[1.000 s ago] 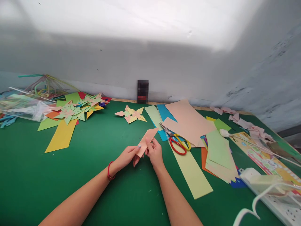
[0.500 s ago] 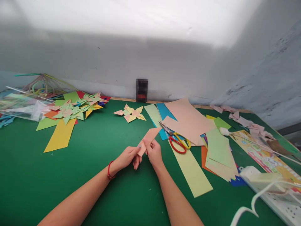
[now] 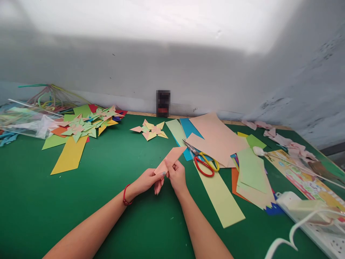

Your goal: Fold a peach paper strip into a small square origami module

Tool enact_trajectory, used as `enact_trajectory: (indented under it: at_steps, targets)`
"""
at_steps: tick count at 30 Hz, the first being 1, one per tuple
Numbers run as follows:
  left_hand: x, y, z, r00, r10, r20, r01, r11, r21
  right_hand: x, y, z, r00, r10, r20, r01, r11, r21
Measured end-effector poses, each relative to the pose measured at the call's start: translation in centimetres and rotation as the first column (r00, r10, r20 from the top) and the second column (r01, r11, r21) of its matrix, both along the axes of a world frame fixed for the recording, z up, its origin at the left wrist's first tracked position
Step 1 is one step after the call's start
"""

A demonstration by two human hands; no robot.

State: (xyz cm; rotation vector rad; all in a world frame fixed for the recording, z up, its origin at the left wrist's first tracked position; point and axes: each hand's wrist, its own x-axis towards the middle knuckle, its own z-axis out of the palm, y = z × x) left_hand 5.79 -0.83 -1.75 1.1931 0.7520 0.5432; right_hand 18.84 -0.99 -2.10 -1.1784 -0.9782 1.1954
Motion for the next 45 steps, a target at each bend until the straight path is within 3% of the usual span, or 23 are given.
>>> enact_trajectory:
  at_steps: [11,16,21,26,30,35,38,45]
  targets:
    - [-0.3,0.2,-0.3,0.999,-0.011,-0.046,0.01,1.0,-0.01,-0.1,0.0,-0.2,1.0,0.001,-0.023,-0.001,1.0,-0.004]
    - [-0.6,0.4,-0.5,0.999,-0.051,0.013,0.051,0.998,-0.022,0.0,-0.1,-0.2,1.0,0.009,-0.029,-0.009,1.0,-0.002]
    - [-0.7,0.3,0.0,0.994,-0.076,0.075,0.079,0.996,-0.033,0.3,-0.2,-0.1,0.997,0.034,0.065,-0.035,0.999,0.011]
    - [-0.3,0.3,0.1,0.994,0.031,0.108,-0.03,1.0,-0.009,0.1,-0.1,0.1,0.991,0.104,0.087,-0.105,0.994,0.012]
    - [-0.1,0.3,-0.3,0.991,0.121,0.065,-0.125,0.99,0.064,0.1,0.1,0.1,0.996,0.085,0.015,-0.085,0.996,0.018]
    - [-0.1,0.3,-0.2,0.957,0.289,0.029,-0.289,0.938,0.19,0.5,0.4,-0.2,0.998,0.061,0.027,-0.062,0.998,0.026]
    - [-0.1,0.4,-0.1,0.95,0.311,0.034,-0.311,0.923,0.229,0.7,0.5,-0.4,0.999,0.028,0.04,-0.028,0.999,0.015]
    - [-0.4,1.2,-0.6,0.944,0.331,0.012,-0.331,0.943,0.033,1.0,0.7,-0.5,0.99,-0.088,0.107,0.085,0.996,0.033]
